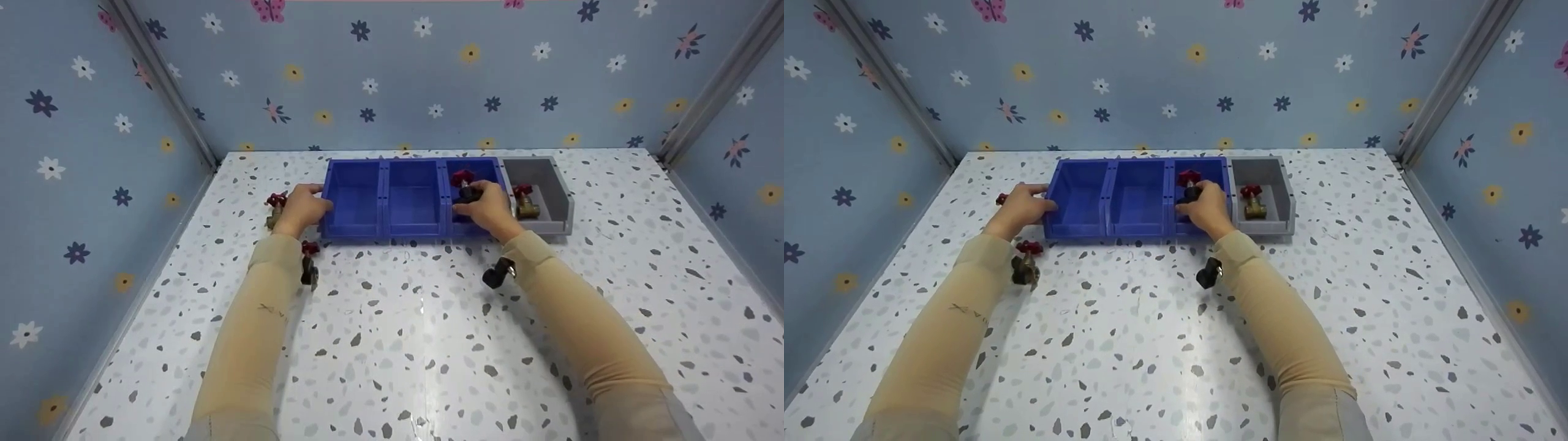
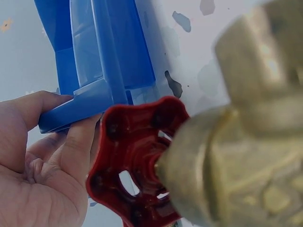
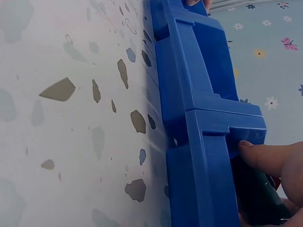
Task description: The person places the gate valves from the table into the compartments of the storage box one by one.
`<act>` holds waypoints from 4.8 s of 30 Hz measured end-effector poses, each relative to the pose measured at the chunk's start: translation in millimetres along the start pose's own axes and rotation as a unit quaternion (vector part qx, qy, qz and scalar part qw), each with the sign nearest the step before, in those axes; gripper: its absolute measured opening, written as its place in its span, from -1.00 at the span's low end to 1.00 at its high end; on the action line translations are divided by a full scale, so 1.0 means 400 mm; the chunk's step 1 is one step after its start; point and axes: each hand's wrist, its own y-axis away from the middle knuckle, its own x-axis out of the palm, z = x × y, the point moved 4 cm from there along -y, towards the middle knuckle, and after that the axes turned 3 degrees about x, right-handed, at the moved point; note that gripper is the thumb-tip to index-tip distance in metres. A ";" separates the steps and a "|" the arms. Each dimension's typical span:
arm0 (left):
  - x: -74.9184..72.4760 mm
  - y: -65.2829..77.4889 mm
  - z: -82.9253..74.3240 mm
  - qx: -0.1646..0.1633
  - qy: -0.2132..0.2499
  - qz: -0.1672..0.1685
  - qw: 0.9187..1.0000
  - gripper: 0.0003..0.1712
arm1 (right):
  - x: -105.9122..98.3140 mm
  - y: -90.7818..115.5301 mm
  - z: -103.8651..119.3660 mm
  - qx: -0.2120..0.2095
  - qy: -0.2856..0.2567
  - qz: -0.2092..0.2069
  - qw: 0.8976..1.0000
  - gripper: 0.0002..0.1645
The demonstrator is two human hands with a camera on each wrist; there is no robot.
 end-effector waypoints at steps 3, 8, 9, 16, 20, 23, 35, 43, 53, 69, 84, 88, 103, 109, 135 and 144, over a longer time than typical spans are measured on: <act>-0.001 0.002 -0.002 0.003 -0.001 -0.001 1.000 -0.27 | 0.004 -0.003 -0.001 -0.001 -0.003 -0.002 1.000 -0.08; 0.000 0.006 -0.004 -0.001 -0.001 0.001 1.000 -0.28 | 0.008 -0.007 -0.005 0.001 0.004 0.001 1.000 -0.10; 0.000 0.007 -0.004 -0.002 0.001 0.002 1.000 -0.27 | 0.008 -0.008 -0.005 0.002 0.006 0.002 1.000 -0.10; -0.001 0.009 -0.004 0.011 -0.001 0.000 1.000 -0.26 | 0.012 -0.019 -0.005 0.000 0.022 0.008 1.000 -0.12; -0.001 0.010 -0.003 0.018 -0.003 0.002 1.000 -0.26 | 0.012 -0.024 -0.003 0.007 0.037 0.013 0.999 -0.14; 0.000 0.010 -0.002 0.016 0.000 0.002 1.000 -0.27 | 0.012 -0.026 -0.001 0.013 0.048 0.020 0.999 -0.16; 0.001 0.002 0.003 0.014 -0.001 0.001 1.000 -0.27 | 0.015 -0.032 -0.003 0.006 0.082 0.026 0.996 -0.22; -0.001 -0.004 0.007 0.010 -0.009 -0.005 1.000 -0.26 | 0.017 -0.038 0.001 0.017 0.088 0.034 0.995 -0.24; 0.001 -0.012 0.012 0.009 0.000 -0.004 1.000 -0.26 | 0.007 -0.034 0.004 0.023 0.085 0.046 0.995 -0.16; -0.002 -0.008 0.002 0.003 -0.017 -0.006 1.000 -0.25 | -0.005 -0.010 0.000 0.049 0.054 0.069 0.995 0.03; 0.003 0.006 0.001 0.000 -0.009 0.001 1.000 -0.26 | -0.014 0.022 0.009 0.022 0.057 0.070 0.996 0.04; 0.003 0.004 0.001 0.002 -0.003 0.002 1.000 -0.27 | -0.020 0.029 0.019 0.007 0.051 0.062 0.997 -0.06; -0.001 0.000 -0.004 0.011 -0.008 -0.005 1.000 -0.26 | -0.084 0.069 0.088 -0.010 0.057 0.054 0.997 0.10; -0.004 0.011 -0.007 0.019 -0.009 -0.002 1.000 -0.26 | -0.112 0.085 0.108 -0.030 0.053 0.036 0.997 0.08; -0.002 -0.001 -0.005 0.009 -0.016 -0.004 1.000 -0.26 | -0.261 0.107 0.083 -0.043 -0.019 0.005 0.999 0.01; -0.001 0.009 -0.011 0.012 -0.003 0.000 1.000 -0.26 | -0.310 0.097 0.040 -0.043 -0.027 -0.026 0.998 0.01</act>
